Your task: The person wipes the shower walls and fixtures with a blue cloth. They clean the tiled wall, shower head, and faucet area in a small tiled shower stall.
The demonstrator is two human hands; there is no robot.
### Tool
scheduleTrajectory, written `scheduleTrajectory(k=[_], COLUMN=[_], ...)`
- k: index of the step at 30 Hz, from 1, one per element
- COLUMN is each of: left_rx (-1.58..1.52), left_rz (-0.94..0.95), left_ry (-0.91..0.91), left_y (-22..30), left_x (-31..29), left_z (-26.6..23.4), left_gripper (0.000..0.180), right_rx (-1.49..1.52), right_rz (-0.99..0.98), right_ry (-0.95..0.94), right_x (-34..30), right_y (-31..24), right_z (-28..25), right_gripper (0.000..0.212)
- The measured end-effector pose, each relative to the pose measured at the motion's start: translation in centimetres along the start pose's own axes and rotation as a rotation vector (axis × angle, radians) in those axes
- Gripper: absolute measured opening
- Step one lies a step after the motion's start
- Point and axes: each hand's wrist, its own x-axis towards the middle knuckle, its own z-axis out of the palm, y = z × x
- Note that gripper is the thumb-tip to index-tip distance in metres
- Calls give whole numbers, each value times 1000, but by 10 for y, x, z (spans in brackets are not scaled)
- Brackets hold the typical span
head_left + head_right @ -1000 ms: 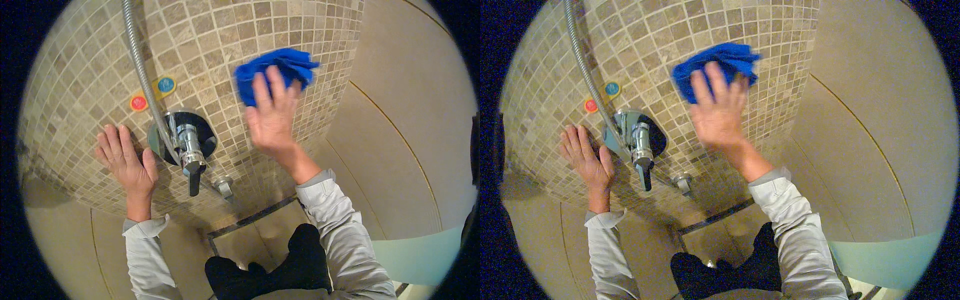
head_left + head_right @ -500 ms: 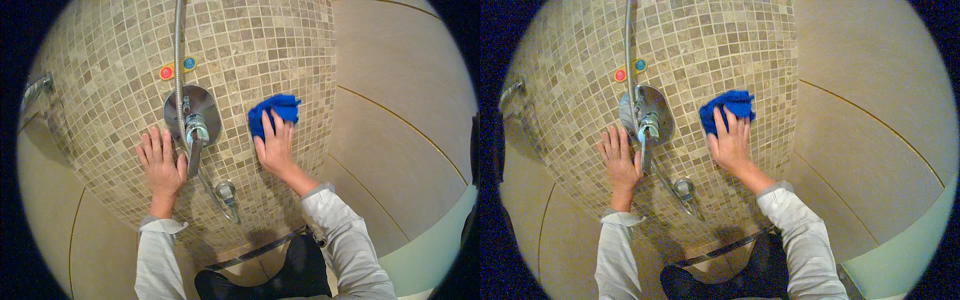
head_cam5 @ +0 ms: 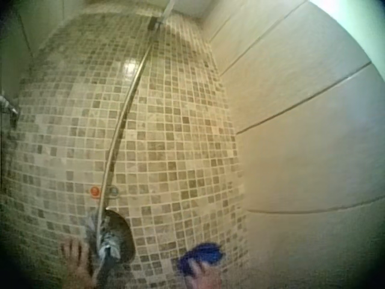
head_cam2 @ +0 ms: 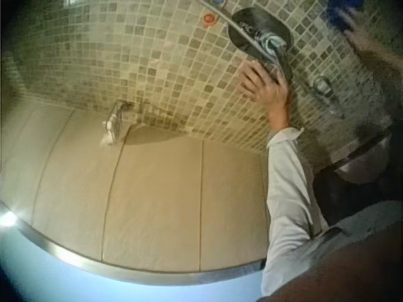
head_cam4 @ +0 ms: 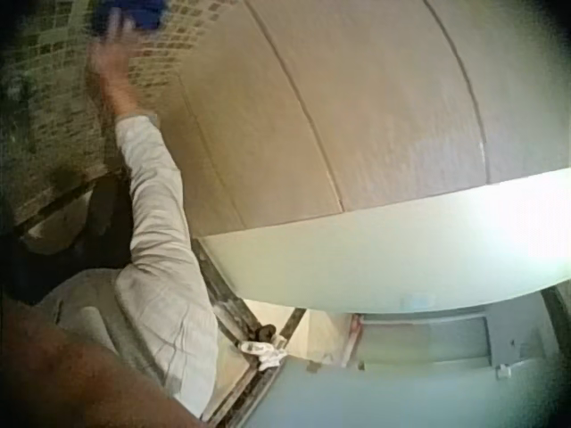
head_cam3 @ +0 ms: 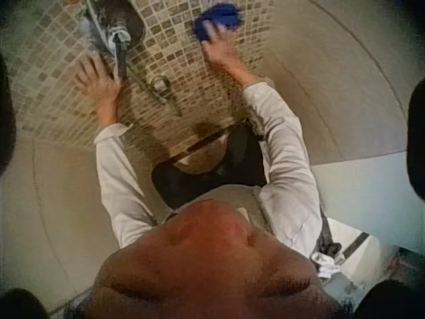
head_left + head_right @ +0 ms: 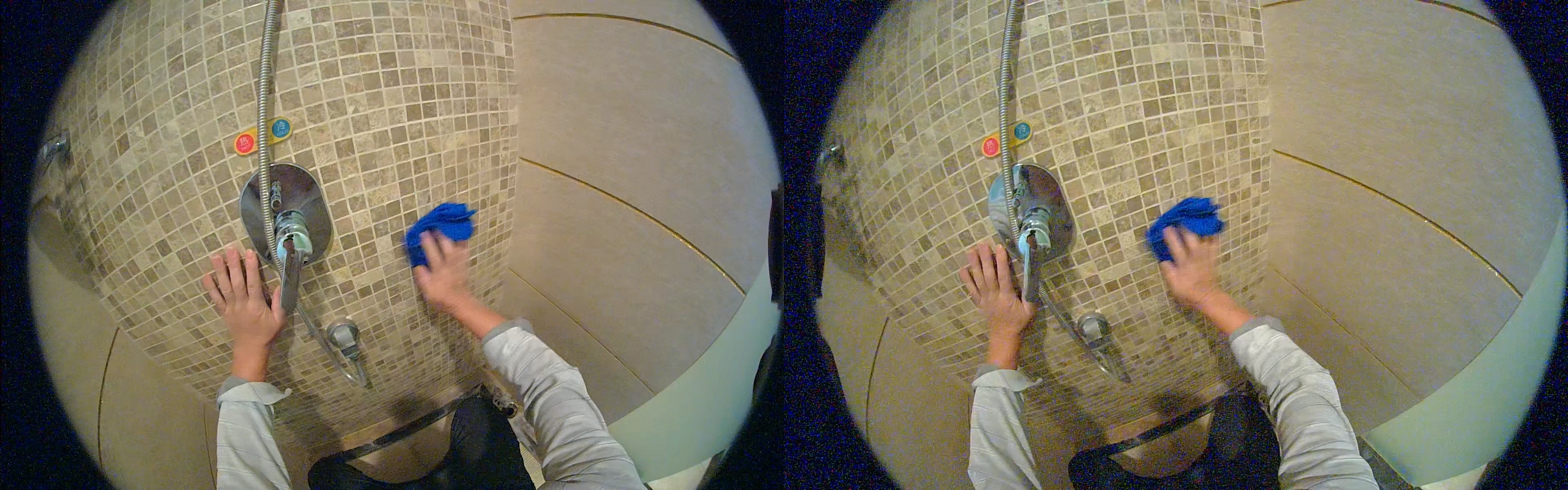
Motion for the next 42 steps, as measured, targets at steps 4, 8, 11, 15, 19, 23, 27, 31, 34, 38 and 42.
scheduleTrajectory(k=[4, 8, 11, 15, 19, 23, 27, 31, 34, 38, 42], left_rx=[22, 26, 60, 99, 79, 118, 86, 112, 80, 124, 103], left_rz=[-6, 17, 21, 36, 26, 24, 21, 40, 51, 43, 51], left_ry=[-4, 19, 26, 16, 0, -62, -43, -11, -13, -6, 12], left_y=[2, -1, -1, -2, 8, 2, 5, 4, 2, 5, 5], left_x=[-3, -4, -4, -5, -6, -6, -7, -7, -5, -6, -5], left_z=[-1, 3, 2, -3, 6, -4, -3, 2, -3, 5, 2], left_gripper=[72, 69, 69, 72, 74, 90, 89, 83, 87, 87, 82], right_rx=[-16, 12, -31, 54, 58, 48, 34, 162, 260, 68, -31], right_rz=[234, 231, 148, -69, -335, -63, 27, -160, -253, -305, 63], right_ry=[246, 327, 281, 21, -47, 114, 193, 121, 97, 51, 154], right_x=[55, 148, 172, 115, 18, 42, 121, 117, 60, -14, 5], right_y=[80, 100, 58, -8, 16, 24, -25, -85, -88, -7, 80], right_z=[-23, -45, -43, -25, -8, -11, -21, -5, 14, 27, 1], right_gripper=[68, 67, 68, 70, 64, 67, 68, 66, 64, 68, 70])
